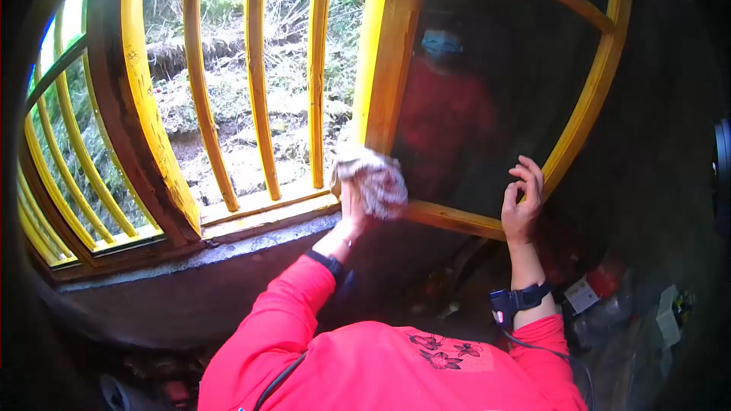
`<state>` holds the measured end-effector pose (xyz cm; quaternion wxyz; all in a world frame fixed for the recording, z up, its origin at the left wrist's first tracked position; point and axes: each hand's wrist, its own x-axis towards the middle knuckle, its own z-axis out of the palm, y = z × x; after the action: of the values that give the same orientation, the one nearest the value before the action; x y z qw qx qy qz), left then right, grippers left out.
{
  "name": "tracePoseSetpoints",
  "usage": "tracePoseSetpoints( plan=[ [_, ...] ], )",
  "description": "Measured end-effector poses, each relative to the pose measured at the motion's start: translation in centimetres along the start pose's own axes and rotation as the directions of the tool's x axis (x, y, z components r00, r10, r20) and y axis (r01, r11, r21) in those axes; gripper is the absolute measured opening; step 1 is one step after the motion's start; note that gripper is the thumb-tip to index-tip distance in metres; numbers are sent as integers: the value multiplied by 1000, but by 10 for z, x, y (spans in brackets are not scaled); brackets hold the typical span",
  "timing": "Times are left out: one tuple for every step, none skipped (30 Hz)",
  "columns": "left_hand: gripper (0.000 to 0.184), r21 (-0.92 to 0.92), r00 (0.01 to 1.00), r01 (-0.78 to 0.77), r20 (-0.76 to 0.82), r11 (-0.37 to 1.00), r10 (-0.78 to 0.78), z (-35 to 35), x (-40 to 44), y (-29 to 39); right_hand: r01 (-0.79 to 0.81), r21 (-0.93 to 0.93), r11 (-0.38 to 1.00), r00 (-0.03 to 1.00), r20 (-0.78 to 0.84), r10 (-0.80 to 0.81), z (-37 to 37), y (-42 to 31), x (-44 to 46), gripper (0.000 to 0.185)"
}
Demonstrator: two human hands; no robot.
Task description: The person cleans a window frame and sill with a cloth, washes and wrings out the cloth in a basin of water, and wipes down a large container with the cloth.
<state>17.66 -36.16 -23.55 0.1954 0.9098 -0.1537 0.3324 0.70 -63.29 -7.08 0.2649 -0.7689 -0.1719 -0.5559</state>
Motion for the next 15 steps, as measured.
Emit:
tracePoseSetpoints(
  plan=[
    [52,-104,996,69,67,992,-63,-21,10,13,21,-1,1000,1000,-13,-21,-5,-2,3,26],
    [61,-166,993,3,-112,986,-22,-67,13,37,42,-1,999,999,-29,-42,-9,-3,7,26],
    [70,-215,958,-74,-287,974,9,-102,17,54,60,-1,998,997,-46,-60,-13,-4,9,26],
    [81,-233,905,-129,-424,964,18,-84,37,38,63,2,998,997,-53,-63,-20,-3,11,25],
    [91,-246,836,-183,-549,952,19,-65,61,21,41,-17,999,997,-58,-42,-27,-1,10,25],
    [84,-205,813,-256,-575,945,95,-88,80,33,18,-37,999,998,-62,-20,-34,2,8,24],
    [76,-164,785,-325,-595,931,169,-121,100,51,-7,-57,998,998,-65,3,-41,5,7,24],
    [100,9,701,-296,-678,955,223,-137,126,59,-39,-50,998,997,-64,35,-47,8,4,24],
    [98,77,657,-264,-716,962,238,-144,152,57,-72,-45,996,996,-61,69,-52,10,1,24],
    [88,5,726,-158,-677,987,120,-125,219,45,-105,-40,994,993,-59,103,-57,11,-2,24],
    [75,-28,657,-202,-745,979,114,-205,208,81,-137,-35,990,989,-58,135,-62,12,-5,24],
    [56,-34,853,-17,-521,999,-3,-230,252,66,-165,-47,985,986,-48,163,-66,12,-9,25],
    [54,-64,859,-36,-513,997,-2,-230,249,68,-186,-51,981,982,-47,184,-69,15,-15,25],
    [52,-93,862,-58,-508,994,3,-230,242,74,-206,-53,977,978,-53,203,-72,18,-22,25],
    [50,-120,864,-81,-503,990,10,-229,233,81,-226,-54,973,973,-60,223,-74,21,-29,26]
  ],
)
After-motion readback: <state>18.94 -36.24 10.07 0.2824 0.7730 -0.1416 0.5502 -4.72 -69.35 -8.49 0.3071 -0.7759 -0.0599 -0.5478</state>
